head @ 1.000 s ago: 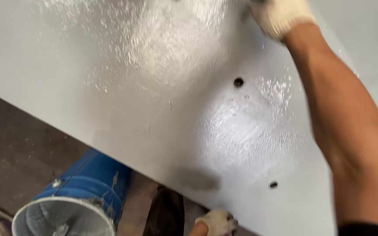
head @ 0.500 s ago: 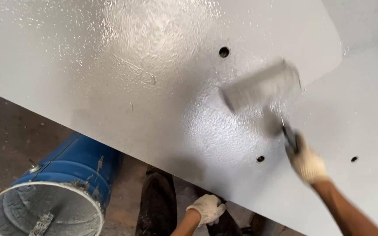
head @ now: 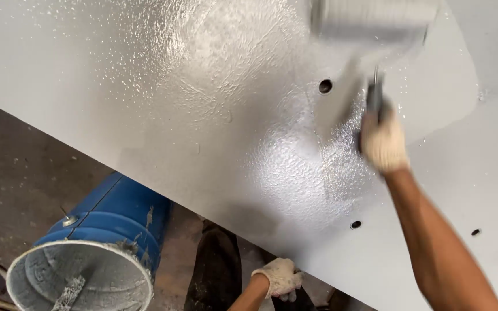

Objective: The person paints a large, flat metal sheet with white paint using a paint roller. They repeatedly dip the roller into a blue bucket to reload paint and apply it to the surface, working around a metal bracket attached to the sheet.

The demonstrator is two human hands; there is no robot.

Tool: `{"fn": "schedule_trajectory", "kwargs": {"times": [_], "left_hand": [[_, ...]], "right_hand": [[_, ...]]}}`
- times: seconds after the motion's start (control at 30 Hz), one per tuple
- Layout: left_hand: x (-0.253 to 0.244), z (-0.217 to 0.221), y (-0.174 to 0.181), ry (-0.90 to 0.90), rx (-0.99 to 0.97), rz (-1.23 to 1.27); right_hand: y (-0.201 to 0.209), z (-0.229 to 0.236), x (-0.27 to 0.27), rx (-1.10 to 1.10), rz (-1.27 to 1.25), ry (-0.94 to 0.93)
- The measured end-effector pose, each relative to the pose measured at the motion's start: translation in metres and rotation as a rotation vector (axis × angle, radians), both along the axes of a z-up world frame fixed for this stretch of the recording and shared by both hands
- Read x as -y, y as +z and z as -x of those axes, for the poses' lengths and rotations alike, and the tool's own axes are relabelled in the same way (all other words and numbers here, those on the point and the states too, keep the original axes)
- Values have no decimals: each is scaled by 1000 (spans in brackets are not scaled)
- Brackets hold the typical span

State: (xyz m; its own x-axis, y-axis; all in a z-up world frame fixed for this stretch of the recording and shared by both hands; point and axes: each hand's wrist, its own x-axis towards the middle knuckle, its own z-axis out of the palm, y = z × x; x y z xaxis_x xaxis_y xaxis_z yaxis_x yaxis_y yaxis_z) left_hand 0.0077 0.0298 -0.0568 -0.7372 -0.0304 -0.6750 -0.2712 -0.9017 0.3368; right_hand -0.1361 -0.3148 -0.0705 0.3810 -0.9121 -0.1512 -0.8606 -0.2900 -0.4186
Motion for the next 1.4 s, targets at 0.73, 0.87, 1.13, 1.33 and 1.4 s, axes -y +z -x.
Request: {"fn": "schedule_trajectory", "kwargs": {"times": [0.73,0.87,1.13,1.33,1.4], "left_hand": [[-51,46,-40,-258,-171,341],[-12,-3,4,-295,-185,362],[-74,48,-44,-352,-253,881],[-62,20,-28,-294,-104,224],[-50,11,-12,-216,-47,290]], "right_hand": [[46,-91,-202,-359,-1023,-655],[-17,-181,-32,-198,-641,-213],[34,-156,-16,-371,-578,44],[72,146,-132,-900,-672,-187],[96,228,-183,-1002,-726,-313]]}}
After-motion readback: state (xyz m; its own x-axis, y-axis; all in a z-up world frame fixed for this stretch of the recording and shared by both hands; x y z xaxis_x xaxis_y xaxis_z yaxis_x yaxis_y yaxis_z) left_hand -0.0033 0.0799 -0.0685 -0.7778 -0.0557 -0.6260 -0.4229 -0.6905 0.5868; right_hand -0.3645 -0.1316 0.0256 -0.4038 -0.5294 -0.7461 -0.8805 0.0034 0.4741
